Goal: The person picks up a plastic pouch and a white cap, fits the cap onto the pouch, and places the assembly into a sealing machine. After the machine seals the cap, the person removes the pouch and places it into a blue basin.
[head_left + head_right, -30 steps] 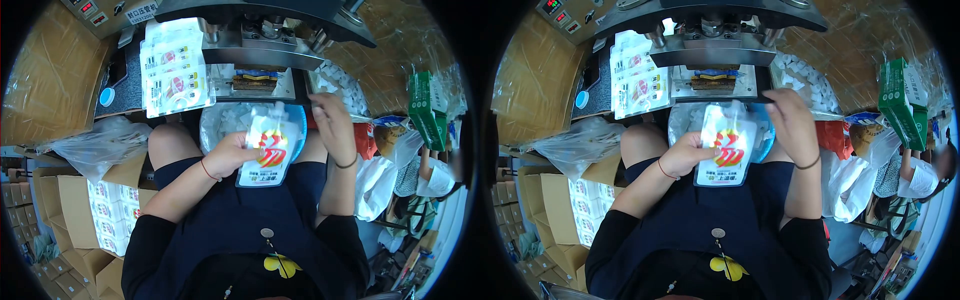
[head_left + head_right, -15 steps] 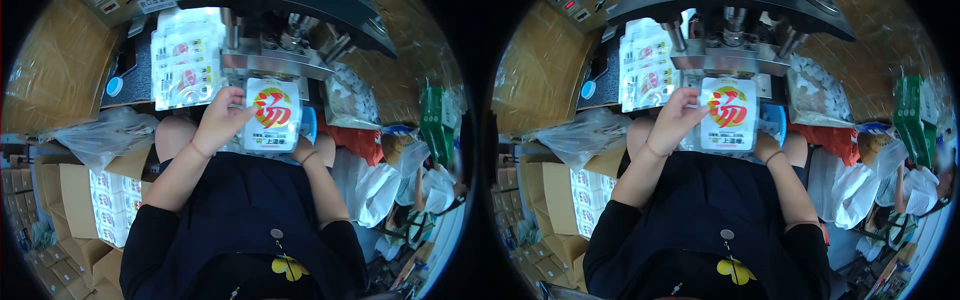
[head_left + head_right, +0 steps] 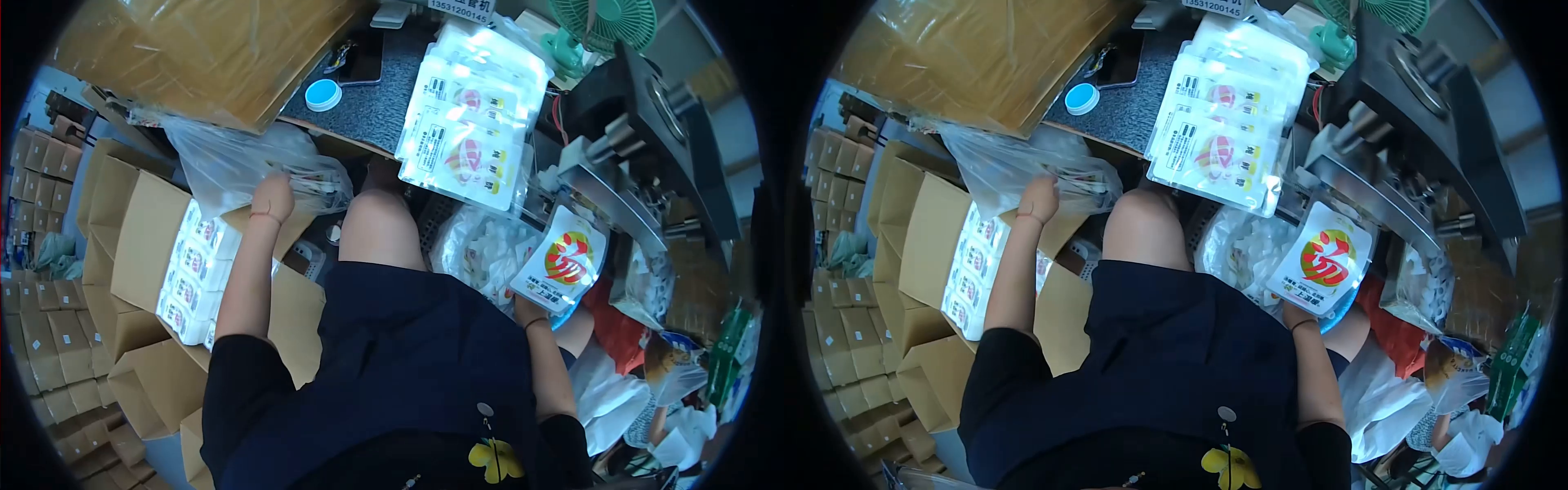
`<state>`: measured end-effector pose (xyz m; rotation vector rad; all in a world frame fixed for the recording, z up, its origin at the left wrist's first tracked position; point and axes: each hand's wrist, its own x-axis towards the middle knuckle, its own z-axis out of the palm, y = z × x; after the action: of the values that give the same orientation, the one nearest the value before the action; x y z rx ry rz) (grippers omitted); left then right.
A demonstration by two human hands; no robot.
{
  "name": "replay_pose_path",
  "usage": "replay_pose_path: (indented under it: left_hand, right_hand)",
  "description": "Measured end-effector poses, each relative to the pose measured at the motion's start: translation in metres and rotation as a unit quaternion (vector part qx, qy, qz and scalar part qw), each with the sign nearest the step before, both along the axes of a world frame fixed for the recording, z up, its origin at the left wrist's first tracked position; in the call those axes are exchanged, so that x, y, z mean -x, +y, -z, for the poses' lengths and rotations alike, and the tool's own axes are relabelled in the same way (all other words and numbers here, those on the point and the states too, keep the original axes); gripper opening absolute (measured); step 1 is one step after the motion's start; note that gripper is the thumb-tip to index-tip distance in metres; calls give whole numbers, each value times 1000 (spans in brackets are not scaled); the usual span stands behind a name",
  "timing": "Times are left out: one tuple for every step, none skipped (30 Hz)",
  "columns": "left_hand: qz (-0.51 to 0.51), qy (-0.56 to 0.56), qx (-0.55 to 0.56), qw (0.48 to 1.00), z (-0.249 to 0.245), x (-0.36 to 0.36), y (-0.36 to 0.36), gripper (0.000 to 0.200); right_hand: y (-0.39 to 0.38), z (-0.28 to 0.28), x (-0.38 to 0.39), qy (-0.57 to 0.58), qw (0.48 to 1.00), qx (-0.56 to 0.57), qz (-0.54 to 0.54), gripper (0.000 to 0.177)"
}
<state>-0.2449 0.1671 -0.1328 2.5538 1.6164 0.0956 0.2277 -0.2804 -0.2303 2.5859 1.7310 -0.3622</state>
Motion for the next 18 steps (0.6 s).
replay_pose_path:
  left_hand:
    - [6,0,21,1000,15,-10,13,28]
    - [13,-1,41,999,27,-25,26,29]
    - [22,0,59,998,40,-36,34,31]
    - [31,48,26,998,66,-35,40,31]
    - [42,96,-9,994,100,-30,49,31]
    - [59,143,-45,987,122,-28,56,31]
    - [33,121,-108,986,131,-27,50,30]
    - [22,85,-98,991,199,-7,87,29]
    - [60,150,-85,983,177,-12,79,26]
    - [54,147,-41,987,180,-10,81,23]
    - [32,139,7,990,191,-6,86,23]
    - [109,117,-15,987,146,-16,67,25]
    - [143,98,-35,984,171,0,82,26]
    - [149,69,-20,986,179,10,93,26]
    - [148,44,-3,988,180,15,97,26]
    - [162,10,-2,987,176,17,94,24]
    - [170,-24,-3,985,170,20,92,22]
    - [174,-57,-4,983,164,22,91,20]
  right_hand:
    - [-1,-4,4,-80,996,-15,-44,29]
    - [-6,3,0,-65,997,-10,-51,30]
    - [-13,18,-6,-49,997,-6,-55,30]
    - [-19,24,-10,-33,998,-3,-56,31]
    - [-20,16,-10,39,996,33,-72,33]
    - [-1,-29,11,125,979,145,68,27]
    - [-3,-32,11,122,982,143,23,27]
    - [-13,-34,9,117,983,141,-13,28]
    - [-18,-33,8,109,987,114,-9,22]
    - [-28,-36,14,100,991,92,1,17]
    - [-34,-47,20,108,990,85,21,15]
    - [-34,-56,23,116,990,73,32,13]
    - [-38,-66,26,118,991,57,40,13]
    - [-40,-76,31,121,991,39,40,14]
    - [-40,-86,34,126,991,23,33,15]
    - [-39,-97,34,133,990,22,30,15]
    - [-35,-109,34,141,990,21,22,15]
    - [-28,-124,32,147,989,18,8,16]
